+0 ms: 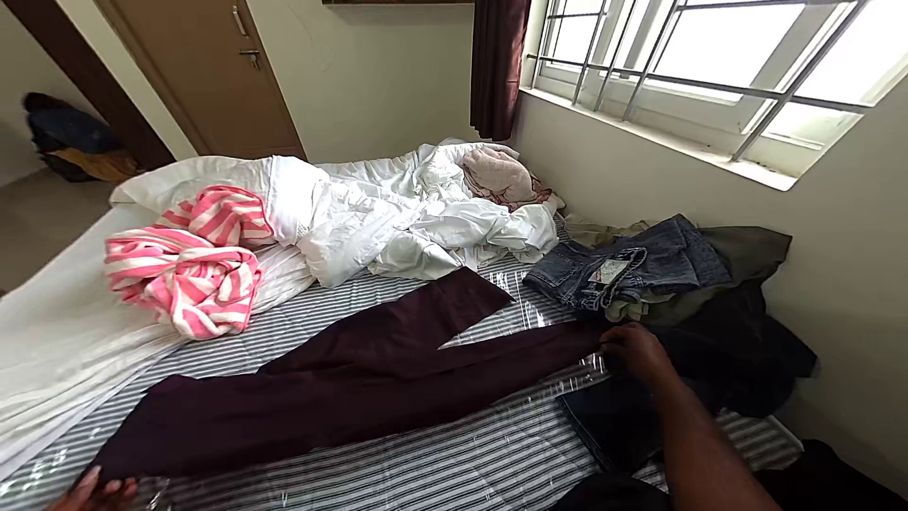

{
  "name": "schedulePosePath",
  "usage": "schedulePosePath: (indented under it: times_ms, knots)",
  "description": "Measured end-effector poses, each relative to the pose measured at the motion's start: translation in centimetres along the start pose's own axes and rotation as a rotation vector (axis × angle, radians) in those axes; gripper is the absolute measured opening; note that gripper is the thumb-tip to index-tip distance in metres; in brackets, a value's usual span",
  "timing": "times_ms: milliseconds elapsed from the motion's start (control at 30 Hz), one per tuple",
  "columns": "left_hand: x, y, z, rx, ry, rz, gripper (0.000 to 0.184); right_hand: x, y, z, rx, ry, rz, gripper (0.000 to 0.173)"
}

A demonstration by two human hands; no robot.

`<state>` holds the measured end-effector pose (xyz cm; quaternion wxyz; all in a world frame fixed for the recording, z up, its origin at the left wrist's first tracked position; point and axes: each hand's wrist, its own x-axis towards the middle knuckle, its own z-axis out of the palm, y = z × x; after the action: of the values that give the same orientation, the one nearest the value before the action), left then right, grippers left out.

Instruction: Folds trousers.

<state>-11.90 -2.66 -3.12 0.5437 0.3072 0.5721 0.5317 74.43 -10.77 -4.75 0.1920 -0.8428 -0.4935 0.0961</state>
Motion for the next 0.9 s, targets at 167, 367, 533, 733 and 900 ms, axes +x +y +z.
schedulePosePath:
  times_ms: [167,367,533,733,900]
  knots:
    - [0.0,6.5,2.2,-0.026,0.163,0.109,0.021,0.0,-1.3,-3.0,0.075,0.315,-0.211,0.010]
    - [-1.2,18.4,4.9,0.098,0.309,0.274,0.013,-0.4,-5.8,-11.7,0.094,0.504,-0.327,0.013]
    - [-1.1,25.3,6.4,0.184,0.336,0.381,0.032,-0.1,-10.3,-17.1,0.037,0.586,-0.312,0.016]
    - [-0.1,30.9,8.3,-0.015,0.355,0.349,0.025,0.5,-12.5,-22.2,0.072,0.632,-0.271,0.021]
    - [-2.2,33.0,8.4,0.173,0.267,0.211,0.035,0.3,-10.8,-25.8,0.001,0.361,-0.235,0.017]
